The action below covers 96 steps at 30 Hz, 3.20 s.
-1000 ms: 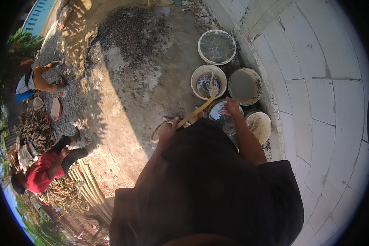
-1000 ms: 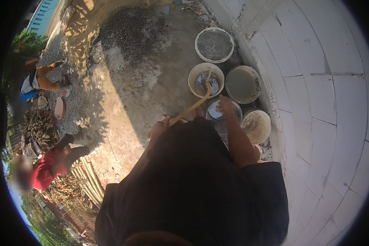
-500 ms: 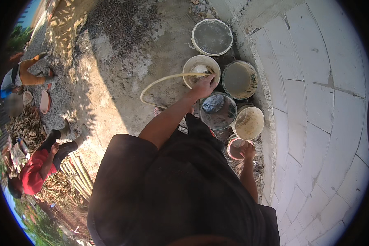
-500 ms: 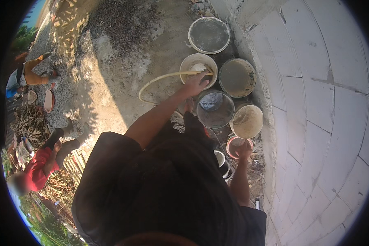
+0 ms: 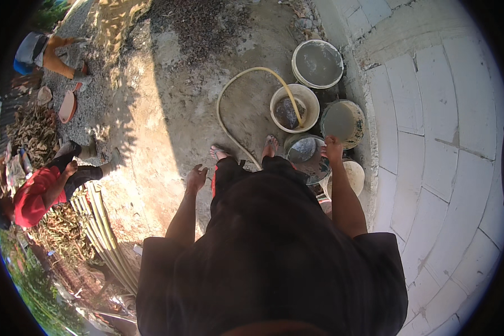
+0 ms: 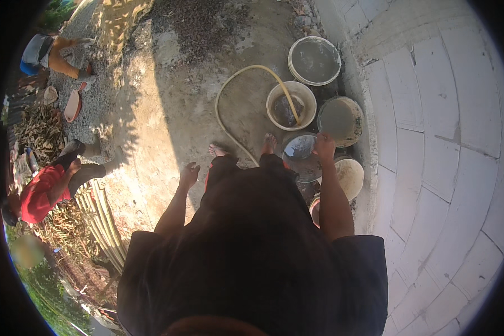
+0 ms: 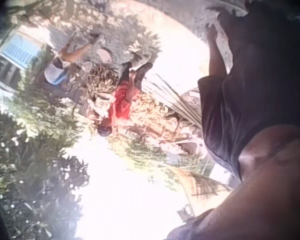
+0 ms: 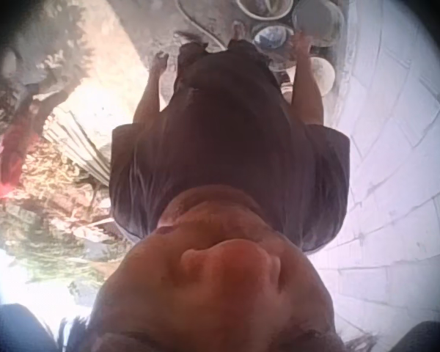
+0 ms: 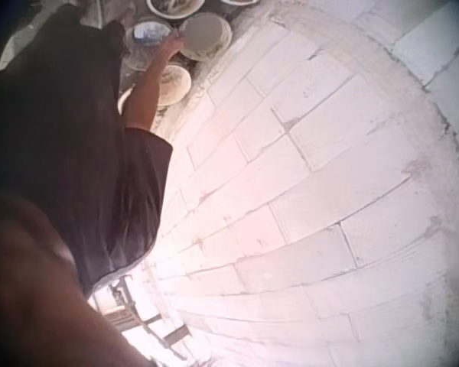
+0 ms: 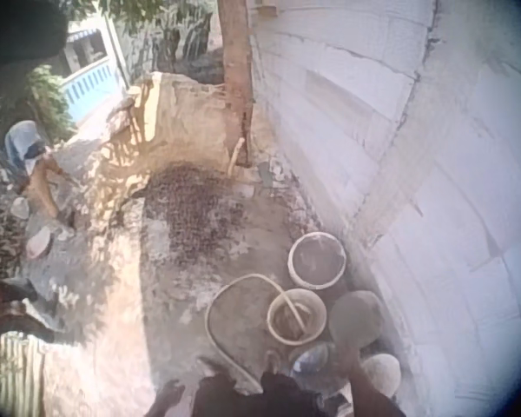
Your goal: The person sprays water from a hose onto a mixture of sand and gravel on the ground while other workers use shovels to move the materials into buckets.
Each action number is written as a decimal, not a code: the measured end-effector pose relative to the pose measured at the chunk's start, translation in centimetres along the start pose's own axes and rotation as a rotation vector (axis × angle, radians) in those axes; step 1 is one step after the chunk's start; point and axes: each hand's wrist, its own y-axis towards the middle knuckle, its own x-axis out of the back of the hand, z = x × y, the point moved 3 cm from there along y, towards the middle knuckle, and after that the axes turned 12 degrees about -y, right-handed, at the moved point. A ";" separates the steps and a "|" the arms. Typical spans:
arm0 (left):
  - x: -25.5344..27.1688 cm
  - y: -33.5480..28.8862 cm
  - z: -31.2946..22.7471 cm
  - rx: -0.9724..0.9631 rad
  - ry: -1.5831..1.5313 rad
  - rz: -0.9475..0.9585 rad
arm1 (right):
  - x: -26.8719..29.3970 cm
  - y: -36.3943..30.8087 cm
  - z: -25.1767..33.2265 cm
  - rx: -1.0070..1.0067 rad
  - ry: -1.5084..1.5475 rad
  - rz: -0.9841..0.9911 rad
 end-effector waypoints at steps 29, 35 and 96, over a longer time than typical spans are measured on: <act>14.3 -6.1 31.8 0.592 -1.347 -0.682 | -56.8 -13.8 36.8 0.570 -0.823 0.489; 3.1 1.6 41.2 0.178 -1.010 -0.559 | -64.7 -10.9 39.9 0.486 -0.830 0.478; 90.4 2.6 110.4 0.656 -1.614 -0.556 | -147.2 -74.3 49.4 0.536 -0.814 0.661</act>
